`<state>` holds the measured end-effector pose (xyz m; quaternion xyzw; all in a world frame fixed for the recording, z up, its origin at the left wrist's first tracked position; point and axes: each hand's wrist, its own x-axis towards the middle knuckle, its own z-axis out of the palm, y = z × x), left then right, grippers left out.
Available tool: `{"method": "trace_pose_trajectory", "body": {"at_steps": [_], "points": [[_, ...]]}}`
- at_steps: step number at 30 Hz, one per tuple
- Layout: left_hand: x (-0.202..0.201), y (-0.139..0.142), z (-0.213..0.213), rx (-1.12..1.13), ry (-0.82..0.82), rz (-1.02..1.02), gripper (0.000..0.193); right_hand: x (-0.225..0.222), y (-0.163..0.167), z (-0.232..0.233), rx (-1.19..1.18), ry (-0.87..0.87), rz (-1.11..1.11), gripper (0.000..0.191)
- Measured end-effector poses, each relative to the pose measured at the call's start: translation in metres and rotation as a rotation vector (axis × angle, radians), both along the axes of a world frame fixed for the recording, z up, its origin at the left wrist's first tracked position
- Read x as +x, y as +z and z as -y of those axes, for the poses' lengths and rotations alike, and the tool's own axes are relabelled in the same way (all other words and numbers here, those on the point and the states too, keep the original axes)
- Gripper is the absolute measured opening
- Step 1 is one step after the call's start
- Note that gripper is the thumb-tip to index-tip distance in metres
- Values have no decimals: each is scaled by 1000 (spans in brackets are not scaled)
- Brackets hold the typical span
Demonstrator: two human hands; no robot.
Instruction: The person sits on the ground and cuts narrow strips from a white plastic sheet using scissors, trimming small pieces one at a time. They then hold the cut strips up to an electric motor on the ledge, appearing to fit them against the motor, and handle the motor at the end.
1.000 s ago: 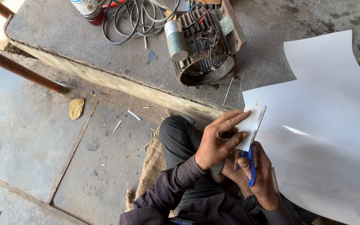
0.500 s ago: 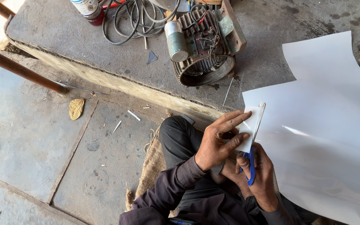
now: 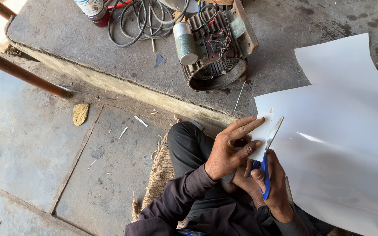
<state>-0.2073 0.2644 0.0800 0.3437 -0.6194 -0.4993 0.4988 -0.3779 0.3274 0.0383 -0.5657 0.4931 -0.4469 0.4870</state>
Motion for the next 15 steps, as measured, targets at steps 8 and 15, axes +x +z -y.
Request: {"method": "trace_pose_trajectory", "body": {"at_steps": [8, 15], "points": [[-1, 0, 1, -7, 7, 19, 52, -4, -7, 1, 15, -23, -15, 75], [-2, 2, -1, -11, 7, 11, 52, -3, -6, -2, -6, -60, -18, 68]]}}
